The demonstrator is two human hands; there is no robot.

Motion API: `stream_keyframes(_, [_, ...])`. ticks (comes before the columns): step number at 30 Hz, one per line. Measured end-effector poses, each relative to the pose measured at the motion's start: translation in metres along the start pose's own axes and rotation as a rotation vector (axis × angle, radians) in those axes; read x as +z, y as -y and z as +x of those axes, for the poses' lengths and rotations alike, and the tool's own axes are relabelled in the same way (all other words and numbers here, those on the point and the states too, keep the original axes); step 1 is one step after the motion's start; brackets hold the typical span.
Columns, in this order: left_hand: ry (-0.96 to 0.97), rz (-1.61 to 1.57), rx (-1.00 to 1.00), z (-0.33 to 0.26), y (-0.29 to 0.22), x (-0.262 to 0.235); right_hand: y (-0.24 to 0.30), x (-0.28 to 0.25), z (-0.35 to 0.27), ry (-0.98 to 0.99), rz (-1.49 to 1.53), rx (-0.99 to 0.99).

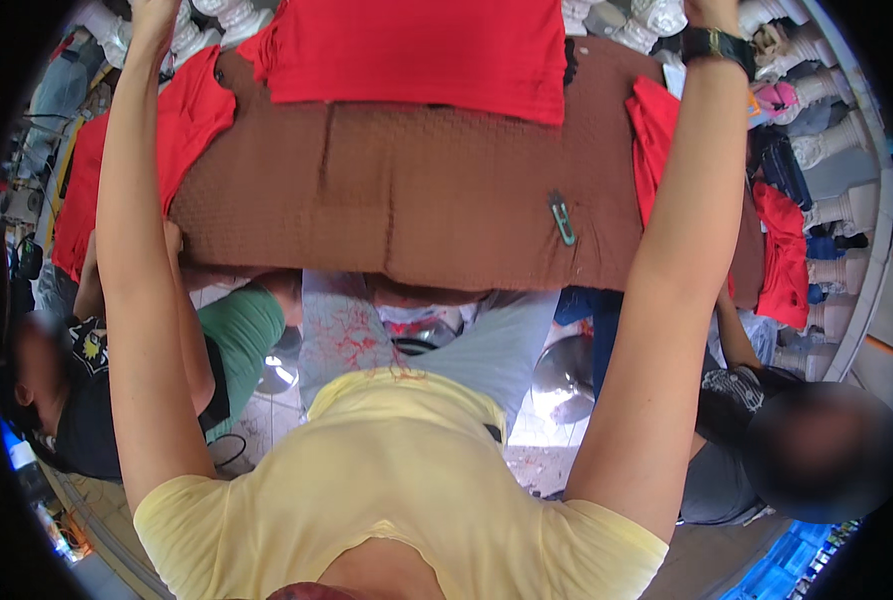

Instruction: The person folds several red shirts one at a time, makes notes in a notebook with a pen, and then handles a small stack of black shirts.

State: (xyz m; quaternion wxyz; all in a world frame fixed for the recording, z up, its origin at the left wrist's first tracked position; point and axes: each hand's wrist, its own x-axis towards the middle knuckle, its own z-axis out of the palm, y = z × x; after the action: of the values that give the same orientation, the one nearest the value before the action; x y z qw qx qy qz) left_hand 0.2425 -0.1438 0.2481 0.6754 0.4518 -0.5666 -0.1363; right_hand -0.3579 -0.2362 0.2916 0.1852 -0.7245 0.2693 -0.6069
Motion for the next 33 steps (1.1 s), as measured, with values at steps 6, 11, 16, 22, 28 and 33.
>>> stream_keyframes(6, [0.098, 0.434, 0.098, -0.128, 0.024, 0.028, -0.053, 0.035, -0.115, 0.304, -0.566, 0.282])
stream_keyframes(11, [0.928, 0.13, -0.872, -0.35, -0.088, 0.001, 0.069, 0.068, -0.257, 0.838, 0.172, 0.537])
stream_keyframes(16, [0.945, 0.653, -1.004, -0.552, -0.071, -0.011, 0.099, 0.112, -0.43, 1.5, 0.425, 0.863])
stream_keyframes(22, [1.03, 0.739, -0.68, -0.572, -0.064, 0.024, 0.074, 0.206, -0.607, 1.159, 0.292, 0.508])
stream_keyframes(28, [1.293, 0.402, -0.4, -0.561, 0.04, 0.058, -0.014, 0.2, -0.596, 1.011, -0.067, 1.06])
stream_keyframes(33, [0.731, 0.574, -0.493, -0.578, 0.087, 0.097, 0.071, 0.163, -0.535, 0.838, 0.178, 0.697])
